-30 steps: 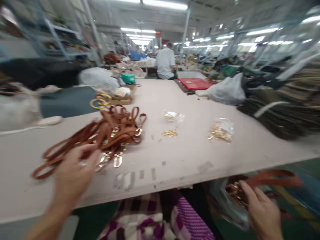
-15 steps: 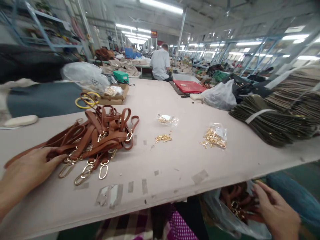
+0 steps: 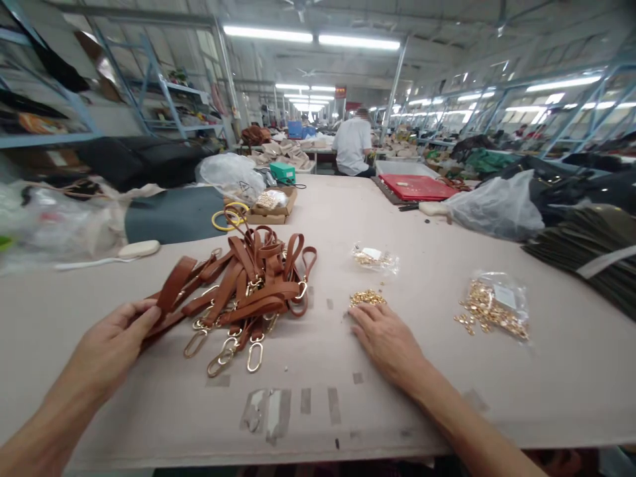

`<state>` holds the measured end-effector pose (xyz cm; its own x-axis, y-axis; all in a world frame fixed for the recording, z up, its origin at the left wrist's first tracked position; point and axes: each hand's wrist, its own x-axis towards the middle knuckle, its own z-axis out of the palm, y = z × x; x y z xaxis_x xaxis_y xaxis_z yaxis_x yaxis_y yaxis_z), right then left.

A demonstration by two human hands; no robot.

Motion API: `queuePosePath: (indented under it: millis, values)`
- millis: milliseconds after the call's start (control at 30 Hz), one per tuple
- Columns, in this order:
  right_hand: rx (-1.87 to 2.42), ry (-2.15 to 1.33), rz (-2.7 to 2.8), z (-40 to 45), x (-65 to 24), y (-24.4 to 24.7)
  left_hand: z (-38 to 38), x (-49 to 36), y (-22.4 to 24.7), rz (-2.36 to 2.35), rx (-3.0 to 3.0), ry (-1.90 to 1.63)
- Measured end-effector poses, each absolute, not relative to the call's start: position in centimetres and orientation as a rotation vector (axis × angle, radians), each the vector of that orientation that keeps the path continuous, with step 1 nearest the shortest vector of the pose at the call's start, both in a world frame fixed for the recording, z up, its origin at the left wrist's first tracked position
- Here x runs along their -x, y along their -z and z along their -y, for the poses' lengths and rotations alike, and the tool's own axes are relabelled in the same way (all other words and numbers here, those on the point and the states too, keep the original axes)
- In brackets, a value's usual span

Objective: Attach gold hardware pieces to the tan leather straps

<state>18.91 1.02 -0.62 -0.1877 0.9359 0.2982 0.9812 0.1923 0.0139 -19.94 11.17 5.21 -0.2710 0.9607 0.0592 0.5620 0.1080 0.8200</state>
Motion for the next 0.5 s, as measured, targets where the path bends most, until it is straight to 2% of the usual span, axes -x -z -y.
queuePosePath:
  millis: [67, 133, 200, 300, 500]
  values:
    - [1.808, 0.325, 2.26, -2.1, -18.3, 0.8, -9.6, 19.2, -5.7, -1.606, -1.233, -1.174]
    - [1.731, 0.343, 2.281, -2.8, -18.4, 1.4, -7.9, 18.0, -6.1, -1.347, -1.277, -1.241]
    - [1.663, 0.401, 2.267, -3.2, -19.0, 2.5, -6.4, 16.4, -6.2, -1.21, -1.274, -1.238]
    - [1.628, 0.423, 2.104, -3.1, -20.2, 3.9, -4.5, 13.6, -6.3, -0.889, -0.909, -1.09]
    - [1.692, -0.054, 1.63, 0.9, -20.1, 2.6, -1.0, 9.1, -5.2, -0.706, -0.727, -0.94]
